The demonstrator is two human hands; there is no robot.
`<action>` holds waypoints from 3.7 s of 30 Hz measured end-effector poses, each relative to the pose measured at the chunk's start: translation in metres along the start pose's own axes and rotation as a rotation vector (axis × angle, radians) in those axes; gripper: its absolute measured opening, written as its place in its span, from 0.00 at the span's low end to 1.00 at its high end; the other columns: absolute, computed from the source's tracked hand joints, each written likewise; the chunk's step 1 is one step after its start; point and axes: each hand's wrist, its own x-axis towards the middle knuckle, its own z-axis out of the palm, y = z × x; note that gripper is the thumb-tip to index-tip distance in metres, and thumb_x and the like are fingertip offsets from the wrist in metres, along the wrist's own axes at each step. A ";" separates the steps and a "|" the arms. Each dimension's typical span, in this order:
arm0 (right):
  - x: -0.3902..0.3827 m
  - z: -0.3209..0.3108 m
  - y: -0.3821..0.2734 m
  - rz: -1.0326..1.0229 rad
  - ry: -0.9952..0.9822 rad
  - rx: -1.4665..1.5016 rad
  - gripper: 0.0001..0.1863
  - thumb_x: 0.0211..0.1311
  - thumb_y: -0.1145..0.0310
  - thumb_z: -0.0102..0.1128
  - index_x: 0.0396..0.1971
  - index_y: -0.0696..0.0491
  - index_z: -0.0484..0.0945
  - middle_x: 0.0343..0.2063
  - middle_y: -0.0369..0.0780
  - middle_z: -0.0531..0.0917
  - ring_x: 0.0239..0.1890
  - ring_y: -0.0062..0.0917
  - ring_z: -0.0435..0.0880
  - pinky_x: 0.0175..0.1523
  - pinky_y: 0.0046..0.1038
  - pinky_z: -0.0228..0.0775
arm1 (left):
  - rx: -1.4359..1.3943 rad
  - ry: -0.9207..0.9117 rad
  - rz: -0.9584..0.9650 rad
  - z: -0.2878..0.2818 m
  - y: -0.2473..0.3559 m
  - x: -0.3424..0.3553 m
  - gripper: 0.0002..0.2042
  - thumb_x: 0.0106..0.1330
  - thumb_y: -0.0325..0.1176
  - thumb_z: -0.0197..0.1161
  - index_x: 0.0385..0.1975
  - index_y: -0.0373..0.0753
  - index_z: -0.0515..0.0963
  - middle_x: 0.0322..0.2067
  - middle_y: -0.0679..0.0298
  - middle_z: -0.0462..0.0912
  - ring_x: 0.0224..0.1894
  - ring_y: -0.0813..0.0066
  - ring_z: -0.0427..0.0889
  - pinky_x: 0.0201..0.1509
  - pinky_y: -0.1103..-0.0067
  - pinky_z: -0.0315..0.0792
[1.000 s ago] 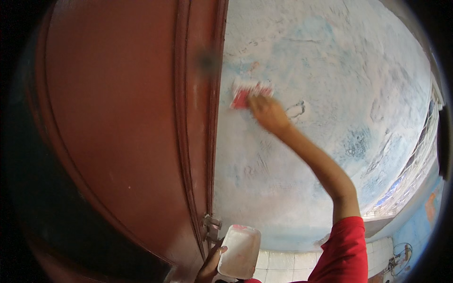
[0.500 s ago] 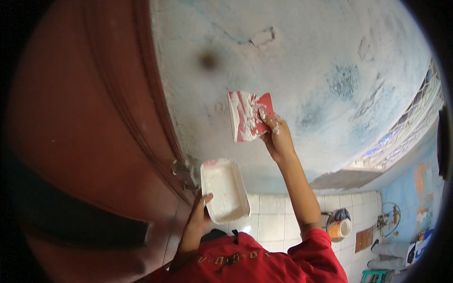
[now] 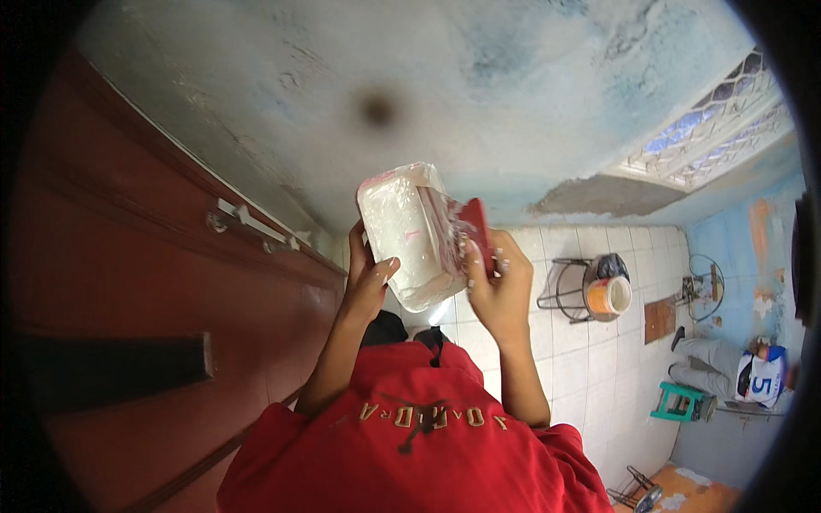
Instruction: The person applies white plaster or filler to a damaged area on a wall using a red scraper, repeatedly dipping the scraper into a small container of plaster to spread it over the cracks and holes.
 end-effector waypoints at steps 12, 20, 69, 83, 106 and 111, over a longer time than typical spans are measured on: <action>-0.042 -0.076 0.053 -0.115 -0.053 -0.422 0.17 0.55 0.78 0.60 0.47 0.56 0.77 0.31 0.45 0.81 0.27 0.40 0.83 0.32 0.38 0.76 | 0.115 -0.108 0.166 0.092 -0.099 -0.026 0.42 0.59 0.29 0.63 0.70 0.37 0.42 0.62 0.49 0.62 0.65 0.63 0.63 0.68 0.68 0.60; -0.051 -0.101 0.083 0.081 -0.141 -0.376 0.08 0.60 0.75 0.59 0.39 0.59 0.74 0.27 0.50 0.81 0.29 0.47 0.82 0.32 0.40 0.73 | -0.024 -0.076 0.034 0.109 -0.134 -0.025 0.38 0.65 0.30 0.59 0.71 0.43 0.43 0.66 0.53 0.58 0.65 0.67 0.63 0.65 0.71 0.64; 0.122 -0.260 0.288 0.362 -0.002 0.244 0.12 0.66 0.73 0.57 0.45 0.62 0.79 0.31 0.39 0.84 0.33 0.17 0.78 0.40 0.24 0.72 | 0.032 -0.191 -0.250 0.258 -0.243 0.168 0.46 0.63 0.62 0.60 0.73 0.44 0.45 0.68 0.58 0.58 0.71 0.60 0.60 0.66 0.61 0.67; 0.140 -0.361 0.392 0.759 0.316 0.976 0.14 0.69 0.71 0.57 0.52 0.58 0.74 0.41 0.37 0.83 0.39 0.19 0.84 0.36 0.21 0.82 | -0.202 -0.214 -0.285 0.314 -0.269 0.146 0.38 0.71 0.53 0.53 0.73 0.39 0.48 0.70 0.56 0.59 0.71 0.60 0.60 0.72 0.64 0.57; 0.264 -0.298 0.479 -0.407 0.161 -0.449 0.28 0.53 0.79 0.54 0.59 0.56 0.74 0.49 0.47 0.81 0.53 0.47 0.78 0.53 0.41 0.70 | -0.166 -0.024 -0.228 0.319 -0.258 0.128 0.42 0.67 0.60 0.55 0.71 0.36 0.53 0.66 0.52 0.65 0.67 0.54 0.66 0.69 0.57 0.64; 0.354 -0.358 0.363 -0.635 0.408 -0.533 0.28 0.53 0.80 0.53 0.58 0.56 0.74 0.47 0.48 0.79 0.50 0.44 0.79 0.47 0.41 0.71 | -0.236 -0.141 -0.245 0.316 -0.258 0.137 0.39 0.69 0.58 0.55 0.71 0.36 0.53 0.67 0.55 0.65 0.68 0.57 0.65 0.70 0.61 0.61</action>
